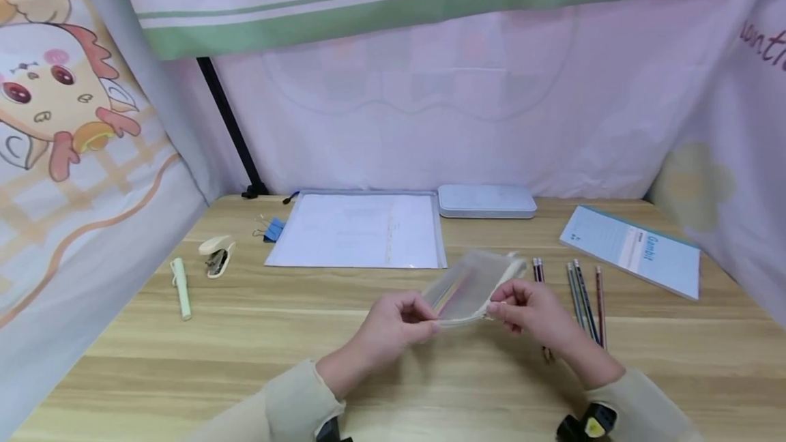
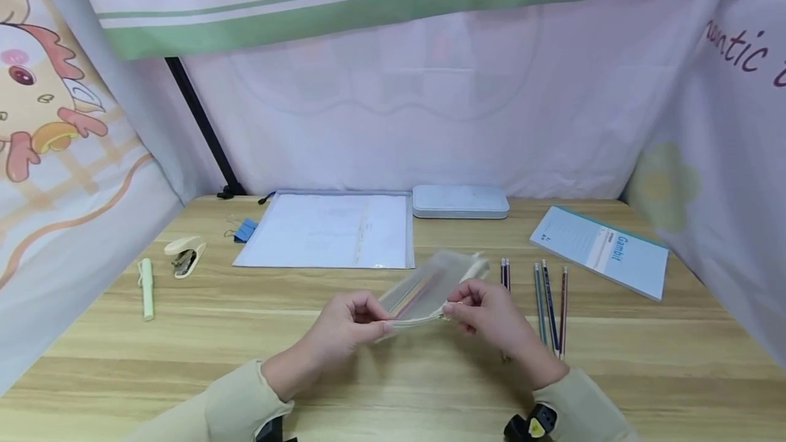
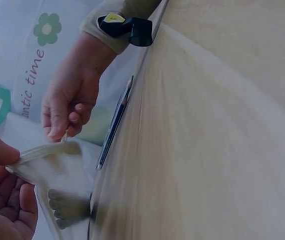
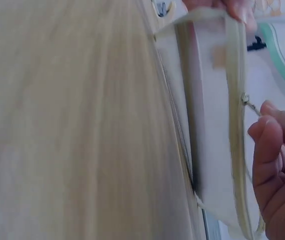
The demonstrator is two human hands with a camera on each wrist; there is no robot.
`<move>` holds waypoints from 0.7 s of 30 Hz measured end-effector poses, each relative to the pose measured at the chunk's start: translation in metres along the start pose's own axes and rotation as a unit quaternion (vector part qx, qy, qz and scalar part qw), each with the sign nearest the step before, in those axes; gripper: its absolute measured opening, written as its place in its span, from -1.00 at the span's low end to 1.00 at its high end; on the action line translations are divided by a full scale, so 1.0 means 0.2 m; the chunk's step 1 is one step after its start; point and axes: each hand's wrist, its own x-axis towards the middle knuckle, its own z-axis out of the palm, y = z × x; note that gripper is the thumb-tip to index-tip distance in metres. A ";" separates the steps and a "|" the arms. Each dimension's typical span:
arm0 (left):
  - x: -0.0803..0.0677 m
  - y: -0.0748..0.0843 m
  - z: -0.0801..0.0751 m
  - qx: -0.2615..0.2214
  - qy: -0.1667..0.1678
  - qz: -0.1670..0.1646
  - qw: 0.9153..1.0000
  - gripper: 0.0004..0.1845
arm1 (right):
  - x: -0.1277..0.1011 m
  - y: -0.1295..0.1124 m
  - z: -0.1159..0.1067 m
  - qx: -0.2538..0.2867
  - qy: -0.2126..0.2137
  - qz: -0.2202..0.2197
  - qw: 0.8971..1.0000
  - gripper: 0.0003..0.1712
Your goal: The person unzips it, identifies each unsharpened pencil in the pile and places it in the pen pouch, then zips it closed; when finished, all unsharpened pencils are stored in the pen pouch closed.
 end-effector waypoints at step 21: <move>-0.02 -0.06 -0.31 0.107 0.097 -0.073 0.987 -0.91 | -0.05 0.09 -0.21 -0.070 0.040 0.020 0.997 -0.80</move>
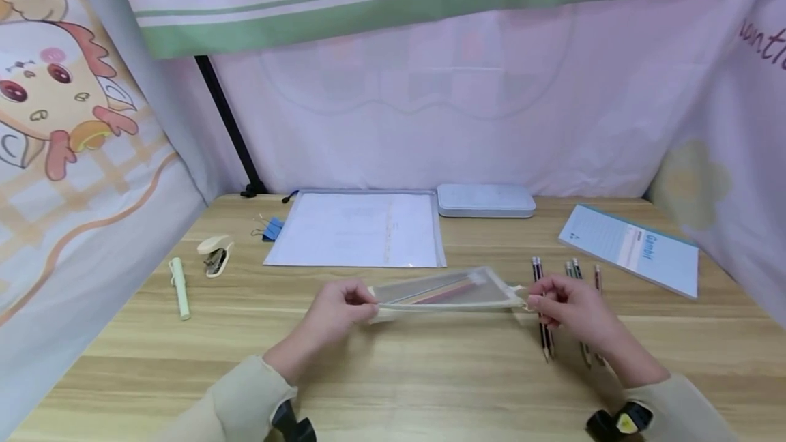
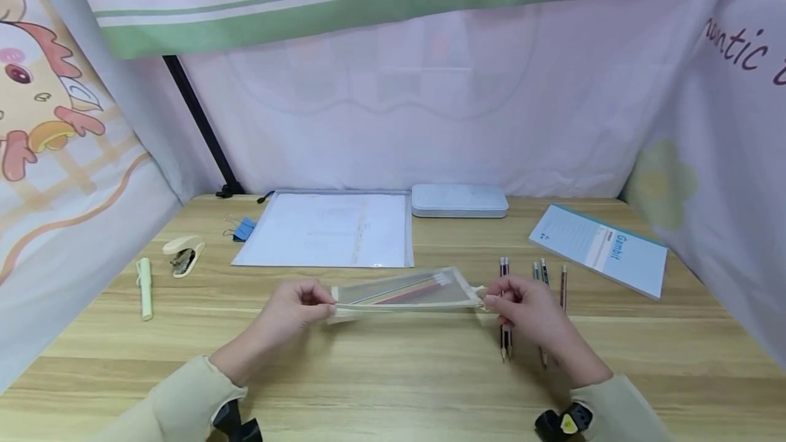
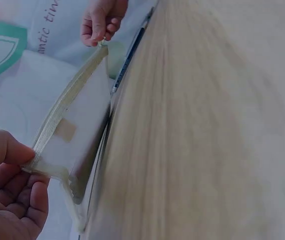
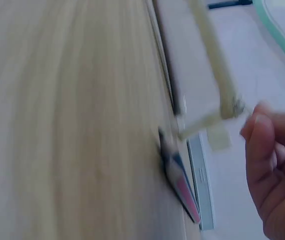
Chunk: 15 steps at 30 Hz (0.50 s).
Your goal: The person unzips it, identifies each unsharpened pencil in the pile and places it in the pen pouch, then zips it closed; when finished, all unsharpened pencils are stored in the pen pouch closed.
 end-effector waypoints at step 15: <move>0.05 -0.06 -0.03 -0.026 0.047 -0.023 0.998 -0.91 | 0.04 0.04 0.00 0.095 -0.185 0.049 0.977 -0.32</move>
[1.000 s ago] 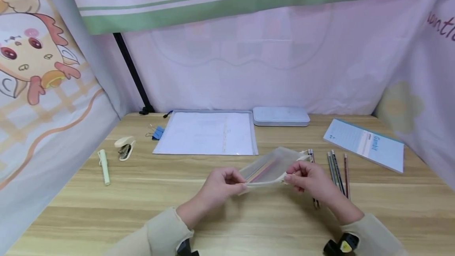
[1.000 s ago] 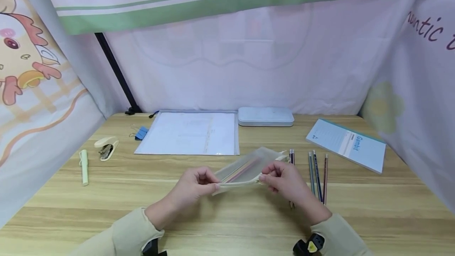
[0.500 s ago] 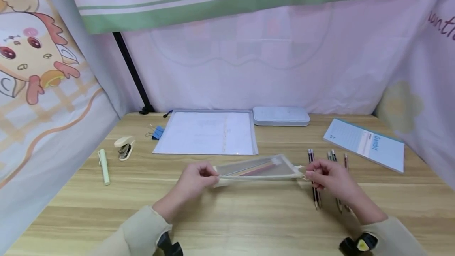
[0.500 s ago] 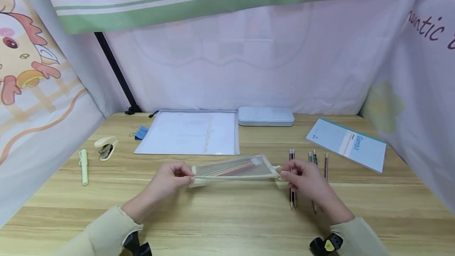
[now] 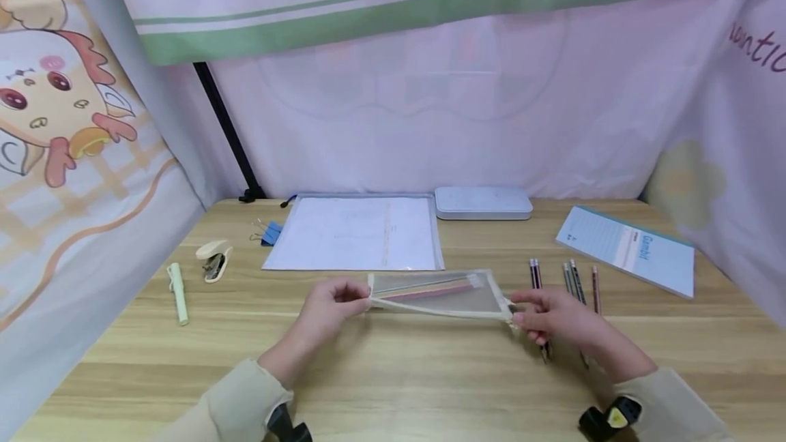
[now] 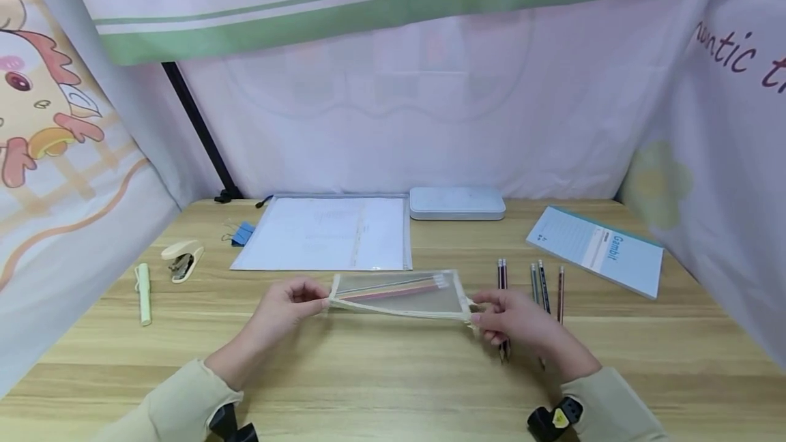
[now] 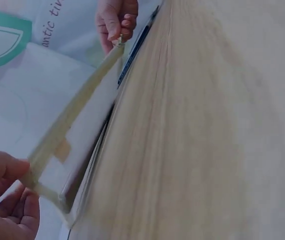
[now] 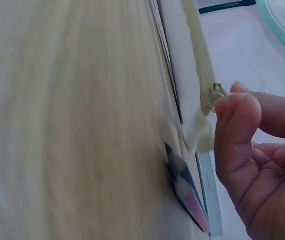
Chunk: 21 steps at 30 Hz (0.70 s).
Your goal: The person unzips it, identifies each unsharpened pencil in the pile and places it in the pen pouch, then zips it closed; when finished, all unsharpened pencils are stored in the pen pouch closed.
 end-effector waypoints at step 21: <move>0.07 -0.10 0.06 -0.066 -0.063 -0.058 0.994 -0.37 | 0.10 0.00 0.10 -0.112 0.072 0.010 0.991 -0.24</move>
